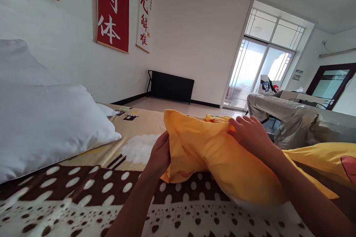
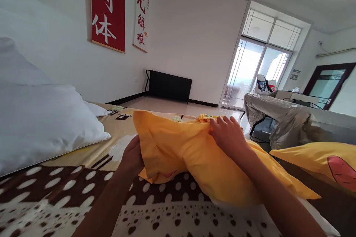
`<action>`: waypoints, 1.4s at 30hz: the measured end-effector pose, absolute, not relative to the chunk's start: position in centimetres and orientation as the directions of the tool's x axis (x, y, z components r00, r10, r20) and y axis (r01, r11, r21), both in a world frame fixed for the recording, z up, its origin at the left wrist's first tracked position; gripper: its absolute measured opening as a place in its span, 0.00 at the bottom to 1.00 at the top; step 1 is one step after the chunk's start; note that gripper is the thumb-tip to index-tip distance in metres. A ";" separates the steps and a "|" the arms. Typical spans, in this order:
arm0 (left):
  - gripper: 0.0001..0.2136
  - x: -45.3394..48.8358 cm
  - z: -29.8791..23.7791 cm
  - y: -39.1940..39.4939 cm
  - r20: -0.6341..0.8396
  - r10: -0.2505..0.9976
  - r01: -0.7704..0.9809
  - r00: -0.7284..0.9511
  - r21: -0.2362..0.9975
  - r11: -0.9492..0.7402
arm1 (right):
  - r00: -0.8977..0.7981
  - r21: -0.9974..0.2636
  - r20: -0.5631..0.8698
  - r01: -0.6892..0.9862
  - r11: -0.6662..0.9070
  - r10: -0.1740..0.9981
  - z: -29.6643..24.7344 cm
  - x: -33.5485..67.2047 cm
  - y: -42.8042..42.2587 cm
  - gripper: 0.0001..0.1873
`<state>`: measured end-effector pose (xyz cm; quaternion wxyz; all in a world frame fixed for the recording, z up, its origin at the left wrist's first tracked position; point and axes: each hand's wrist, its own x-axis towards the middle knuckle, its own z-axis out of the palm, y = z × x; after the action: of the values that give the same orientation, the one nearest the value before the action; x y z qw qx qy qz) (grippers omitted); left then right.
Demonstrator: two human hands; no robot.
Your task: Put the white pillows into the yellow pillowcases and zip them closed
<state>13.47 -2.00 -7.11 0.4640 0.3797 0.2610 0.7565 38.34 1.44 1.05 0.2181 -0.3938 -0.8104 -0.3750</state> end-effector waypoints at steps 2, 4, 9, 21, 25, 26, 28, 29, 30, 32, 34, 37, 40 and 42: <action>0.19 13.9 -7.0 -2.0 0.336 0.903 -0.513 -0.268 0.743 -0.429 | -0.486 0.334 0.776 0.857 0.392 0.402 -0.2 36.2 -1.2 0.17; 0.18 14.1 -7.0 -2.1 0.345 0.903 -0.494 -0.257 0.756 -0.429 | -0.390 0.201 0.875 0.831 0.519 0.286 -1.8 33.5 -3.5 0.24; 0.15 13.7 -7.5 -2.6 0.383 0.892 -0.435 -0.241 0.779 -0.452 | -0.222 -0.128 0.922 0.600 0.789 0.318 -3.9 28.3 -3.5 0.07; 0.11 10.4 -7.9 -2.5 0.508 0.814 -0.234 0.281 0.859 -0.456 | -0.303 0.001 0.949 0.287 0.958 0.090 -4.1 28.4 0.6 0.05; 0.11 10.6 -7.9 -2.7 0.530 0.813 -0.283 0.242 0.840 -0.463 | -0.419 -0.097 0.883 0.274 0.957 0.209 -3.4 28.9 0.0 0.06; 0.11 10.7 -7.9 -2.8 0.532 0.820 -0.303 0.213 0.834 -0.462 | -0.464 -0.124 0.850 0.284 0.951 0.249 -3.3 29.1 -0.1 0.07; 0.12 10.9 -8.0 -2.9 0.545 0.828 -0.359 0.135 0.806 -0.471 | -0.551 -0.148 0.777 0.310 0.939 0.305 -3.1 29.5 -0.3 0.09; 0.12 11.0 -8.0 -2.9 0.549 0.830 -0.384 0.102 0.791 -0.476 | -0.584 -0.147 0.747 0.321 0.936 0.318 -3.1 29.6 -0.4 0.08; 0.13 11.2 -8.1 -2.9 0.553 0.830 -0.409 0.076 0.777 -0.480 | -0.607 -0.136 0.727 0.330 0.934 0.321 -3.0 29.6 -0.4 0.07; 0.13 11.3 -8.4 -2.8 0.536 0.843 -0.452 0.040 0.762 -0.463 | -0.618 -0.080 0.731 0.345 0.935 0.290 -3.0 29.6 -0.4 0.08; 0.13 11.2 -8.8 -2.7 0.501 0.865 -0.487 0.008 0.758 -0.434 | -0.617 0.009 0.754 0.353 0.936 0.225 -2.9 29.5 -0.3 0.10; 0.13 10.2 -9.1 -2.4 0.490 0.871 -0.438 0.033 0.790 -0.428 | -0.630 0.166 0.772 0.329 0.930 0.085 -2.5 29.5 -0.3 0.10; 0.12 8.8 -8.8 -2.4 0.474 0.854 -0.270 0.215 0.869 -0.414 | -0.619 0.257 0.785 0.320 0.912 -0.004 -2.1 29.4 -1.0 0.11; 0.12 8.3 -8.3 -2.6 0.452 0.839 -0.185 0.302 0.892 -0.413 | -0.613 0.263 0.790 0.319 0.910 -0.013 -2.0 29.2 -1.8 0.11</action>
<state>8.27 -2.57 -8.30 0.4795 0.6491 0.2520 0.5341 29.16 -1.82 -1.99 0.4313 -0.0872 -0.8770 -0.1928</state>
